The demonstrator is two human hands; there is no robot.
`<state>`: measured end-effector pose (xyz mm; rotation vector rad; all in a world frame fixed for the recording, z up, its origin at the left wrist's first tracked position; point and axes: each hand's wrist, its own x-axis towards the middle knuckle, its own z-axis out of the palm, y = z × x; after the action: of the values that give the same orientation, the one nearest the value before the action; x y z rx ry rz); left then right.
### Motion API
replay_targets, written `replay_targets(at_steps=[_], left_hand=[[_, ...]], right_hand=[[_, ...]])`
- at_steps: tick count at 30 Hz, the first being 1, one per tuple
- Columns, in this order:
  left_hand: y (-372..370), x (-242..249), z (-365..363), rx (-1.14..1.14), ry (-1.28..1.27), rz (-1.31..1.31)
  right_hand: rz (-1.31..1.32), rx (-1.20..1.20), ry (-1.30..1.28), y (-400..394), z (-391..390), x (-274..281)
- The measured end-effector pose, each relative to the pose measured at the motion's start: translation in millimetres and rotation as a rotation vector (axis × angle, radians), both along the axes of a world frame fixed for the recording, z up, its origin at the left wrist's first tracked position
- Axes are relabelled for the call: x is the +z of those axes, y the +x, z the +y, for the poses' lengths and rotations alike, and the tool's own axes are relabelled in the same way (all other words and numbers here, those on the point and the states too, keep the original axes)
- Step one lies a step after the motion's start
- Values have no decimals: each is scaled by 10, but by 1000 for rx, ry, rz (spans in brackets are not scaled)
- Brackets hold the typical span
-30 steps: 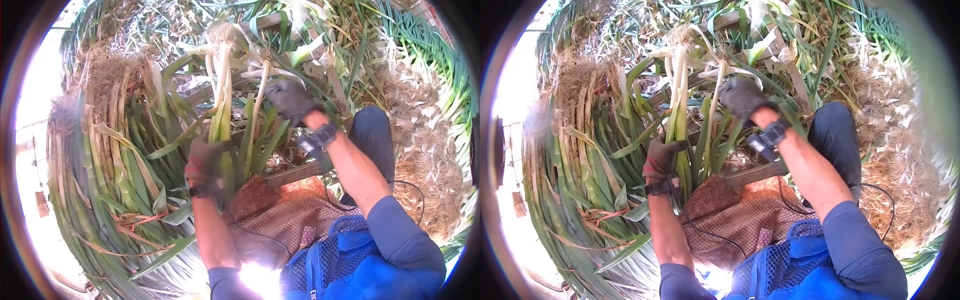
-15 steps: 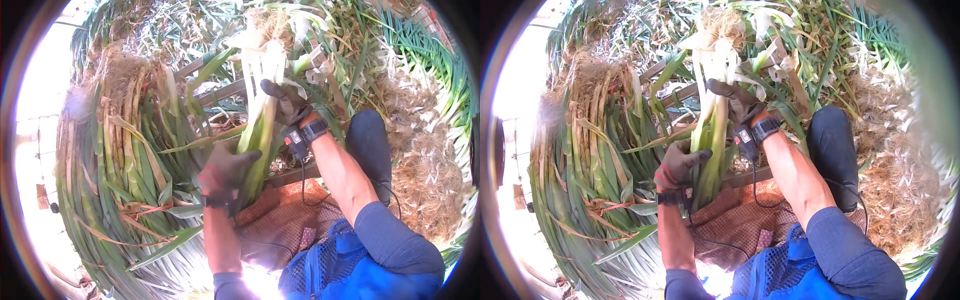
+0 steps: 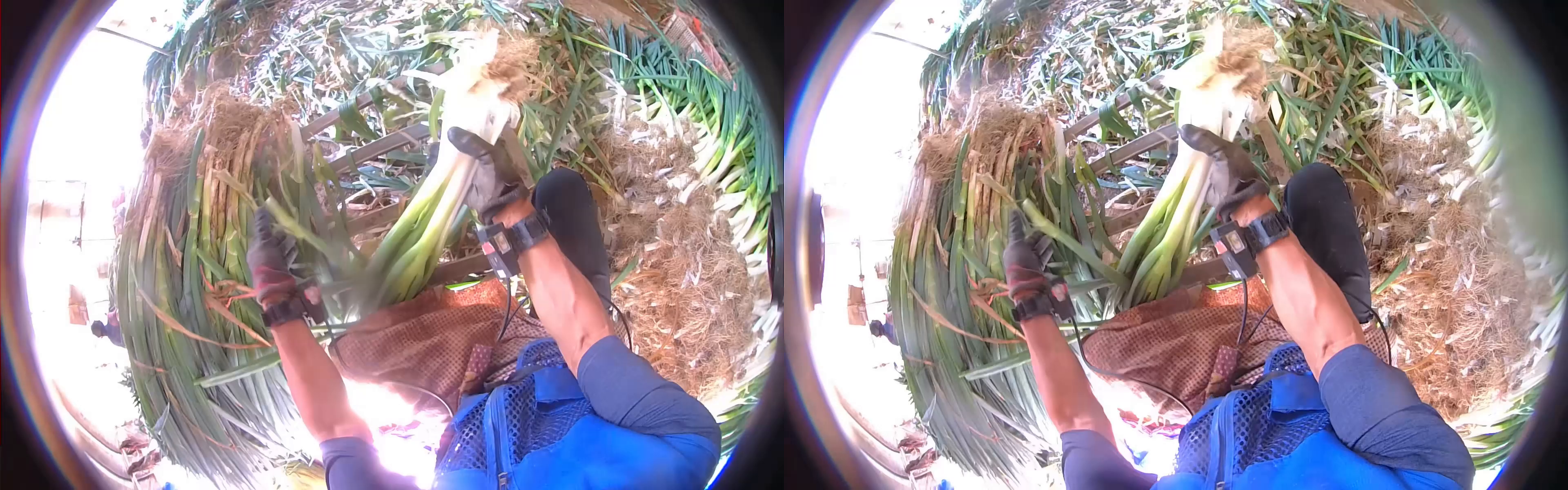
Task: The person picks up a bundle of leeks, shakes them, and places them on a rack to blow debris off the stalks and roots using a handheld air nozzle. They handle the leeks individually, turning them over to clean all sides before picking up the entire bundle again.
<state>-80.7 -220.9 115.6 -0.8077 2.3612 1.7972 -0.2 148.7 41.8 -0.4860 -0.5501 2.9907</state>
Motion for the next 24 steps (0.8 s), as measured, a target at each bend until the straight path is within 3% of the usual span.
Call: replay_targets(at_steps=[1,2,3,4,5,6,7,8,9,10,11,12,13,14,15,17,20,23,24], left_hand=[[113,85,40,-51,-90,-73],[451,306,480,-253,-54,78],[586,278,676,-416,32,43],[915,269,1114,-471,232,262],[1024,220,1267,-765,-391,412],[1094,149,1511,-811,-379,493],[1268,487,1860,-891,-616,598],[1296,393,2012,-794,-389,678],[1227,170,2081,-693,-160,750],[1055,15,1996,-759,16,710],[883,-138,1914,-814,189,656],[989,219,1955,-943,-596,847],[1073,402,1934,-877,-416,740],[1157,584,1913,-789,-223,646],[1242,766,1891,-681,-39,568],[1150,847,1696,-678,44,483],[1276,1178,1481,-712,99,326],[1398,1339,1432,-874,110,284],[1441,1355,1421,-944,136,266]], right_hand=[[-58,-28,41,42,-77,187],[-112,-62,85,89,-111,342],[-132,-4,246,-52,-80,64],[-46,4,145,17,-153,186],[37,16,41,115,-273,363],[8,94,177,170,-307,536],[30,60,345,362,-380,893],[294,-63,923,353,-354,795],[226,95,895,436,-333,1000],[157,254,873,520,-311,1213],[224,265,1064,540,-277,1301],[290,279,1254,546,-239,1351],[356,293,1446,563,-209,1386],[500,130,1552,600,-206,1379],[551,236,1645,701,-103,1583],[655,456,1827,951,235,1938],[866,305,1405,698,702,1878],[783,86,1411,347,879,1938],[757,129,1430,329,901,1967]])
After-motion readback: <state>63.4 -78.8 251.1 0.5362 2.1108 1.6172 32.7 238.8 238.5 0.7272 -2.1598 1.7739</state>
